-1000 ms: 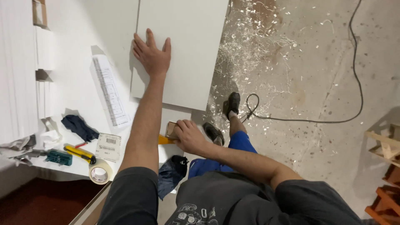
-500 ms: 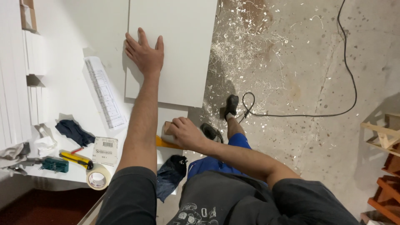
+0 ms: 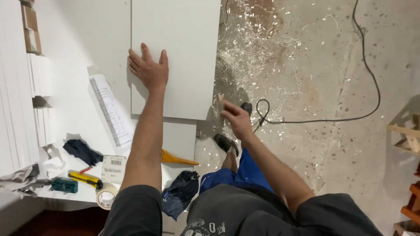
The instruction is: The person applies a white edge band to a wooden board using a household iron to activate the adhesive. They then use a blue plastic tool to press the band firmly along the edge and smooth the surface. Finally, they sand the edge with a sanding block to finish the application.
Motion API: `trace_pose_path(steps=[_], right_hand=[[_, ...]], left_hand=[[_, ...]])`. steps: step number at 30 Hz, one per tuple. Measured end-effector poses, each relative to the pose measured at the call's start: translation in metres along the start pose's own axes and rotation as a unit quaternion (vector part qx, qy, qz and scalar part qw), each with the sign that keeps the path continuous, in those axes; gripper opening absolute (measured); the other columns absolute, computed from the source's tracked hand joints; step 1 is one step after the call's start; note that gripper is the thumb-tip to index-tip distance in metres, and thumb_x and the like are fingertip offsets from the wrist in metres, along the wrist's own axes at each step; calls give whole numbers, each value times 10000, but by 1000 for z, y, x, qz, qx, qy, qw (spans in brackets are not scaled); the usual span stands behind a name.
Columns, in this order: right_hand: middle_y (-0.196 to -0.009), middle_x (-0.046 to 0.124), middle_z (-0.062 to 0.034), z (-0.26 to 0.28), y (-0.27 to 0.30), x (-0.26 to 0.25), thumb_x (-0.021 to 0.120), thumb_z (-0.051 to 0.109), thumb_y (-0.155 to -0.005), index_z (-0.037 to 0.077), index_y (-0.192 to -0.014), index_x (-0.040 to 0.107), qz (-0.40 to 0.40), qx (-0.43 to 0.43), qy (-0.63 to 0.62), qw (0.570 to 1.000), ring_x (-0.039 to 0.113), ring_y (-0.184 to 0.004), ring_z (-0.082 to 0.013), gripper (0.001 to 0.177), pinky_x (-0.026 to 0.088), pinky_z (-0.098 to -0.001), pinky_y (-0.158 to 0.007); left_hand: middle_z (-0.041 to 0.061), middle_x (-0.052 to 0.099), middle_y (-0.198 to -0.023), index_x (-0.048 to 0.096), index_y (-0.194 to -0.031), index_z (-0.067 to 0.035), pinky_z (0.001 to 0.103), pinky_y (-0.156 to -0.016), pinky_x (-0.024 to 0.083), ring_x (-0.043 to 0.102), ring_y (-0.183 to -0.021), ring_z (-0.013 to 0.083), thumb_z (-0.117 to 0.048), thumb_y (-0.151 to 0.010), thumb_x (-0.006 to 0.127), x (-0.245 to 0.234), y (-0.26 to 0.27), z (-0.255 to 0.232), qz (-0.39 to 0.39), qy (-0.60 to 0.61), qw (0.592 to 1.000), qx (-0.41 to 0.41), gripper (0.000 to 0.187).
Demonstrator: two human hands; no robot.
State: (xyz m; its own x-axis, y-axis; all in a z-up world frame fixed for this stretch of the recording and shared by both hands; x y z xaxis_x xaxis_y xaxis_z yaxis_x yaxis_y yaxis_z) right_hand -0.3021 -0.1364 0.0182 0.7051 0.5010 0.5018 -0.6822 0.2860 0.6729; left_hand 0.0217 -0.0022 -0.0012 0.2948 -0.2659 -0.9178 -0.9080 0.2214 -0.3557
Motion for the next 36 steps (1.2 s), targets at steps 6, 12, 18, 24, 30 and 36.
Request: trace_pose_path(steps=[6, 12, 18, 24, 30, 36], right_hand=[[-1472, 547, -175, -49, 2, 14, 747, 18, -914, 50, -1314, 648, 0, -414, 346, 842, 561, -1356, -288, 414, 504, -373, -1164], [-1374, 640, -195, -11, -65, 24, 744, 56, -925, 94, -1227, 747, -56, -506, 390, 767, 632, -1222, -375, 304, 533, -421, -1039], [-1351, 650, -169, 46, -101, 34, 813, 85, -925, 71, -1216, 749, -51, -534, 341, 772, 644, -1203, -352, 299, 576, -396, -1010], [-1413, 607, -207, -50, -25, 5, 795, 81, -877, 52, -1165, 770, -33, -491, 374, 786, 643, -1217, -354, 291, 559, -363, -1022], [-1382, 617, -201, 50, -109, 44, 836, 44, -890, 4, -1141, 764, -35, -570, 317, 757, 643, -1205, -363, 264, 590, -396, -1000], [-1337, 649, -194, -35, -16, 24, 781, 36, -867, 75, -1127, 792, -46, -523, 384, 760, 698, -1121, -332, 263, 630, -340, -938]], left_hand=[[277, 395, -1481, 567, -1451, -126, 617, -1133, 327, 440, -1332, 478, -610, -985, 677, -3, 1, -1, 24, 4, 1000, -8, 681], [313, 384, -1435, 589, -1435, -92, 577, -1059, 351, 439, -1315, 496, -627, -960, 706, 1, 2, 1, 13, -2, 1000, 12, 726], [320, 360, -1457, 568, -1461, -78, 579, -1084, 327, 407, -1345, 499, -654, -976, 687, -12, 2, -6, 52, 8, 999, 10, 762], [322, 381, -1429, 572, -1447, -83, 601, -1056, 354, 436, -1311, 509, -671, -955, 712, -6, 0, -5, 8, -5, 1000, 10, 779], [330, 392, -1413, 576, -1440, -72, 604, -1031, 373, 443, -1302, 514, -697, -952, 713, -3, 2, -2, 10, -11, 999, 37, 805], [336, 395, -1406, 584, -1432, -74, 589, -1019, 375, 448, -1295, 509, -716, -949, 691, 2, 0, -1, -10, -31, 999, 26, 811]])
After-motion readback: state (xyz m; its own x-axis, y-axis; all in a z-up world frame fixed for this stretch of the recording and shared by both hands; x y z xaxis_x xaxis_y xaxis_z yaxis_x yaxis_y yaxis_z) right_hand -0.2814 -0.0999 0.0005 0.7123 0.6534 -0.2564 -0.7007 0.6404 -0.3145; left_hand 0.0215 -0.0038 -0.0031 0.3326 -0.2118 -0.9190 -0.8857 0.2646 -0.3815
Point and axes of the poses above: each hand's wrist, its own y-axis away from the middle knuckle, its own x-axis out of the palm, z = x × y, the point moved 2 cm from there along -y, towards the middle knuckle
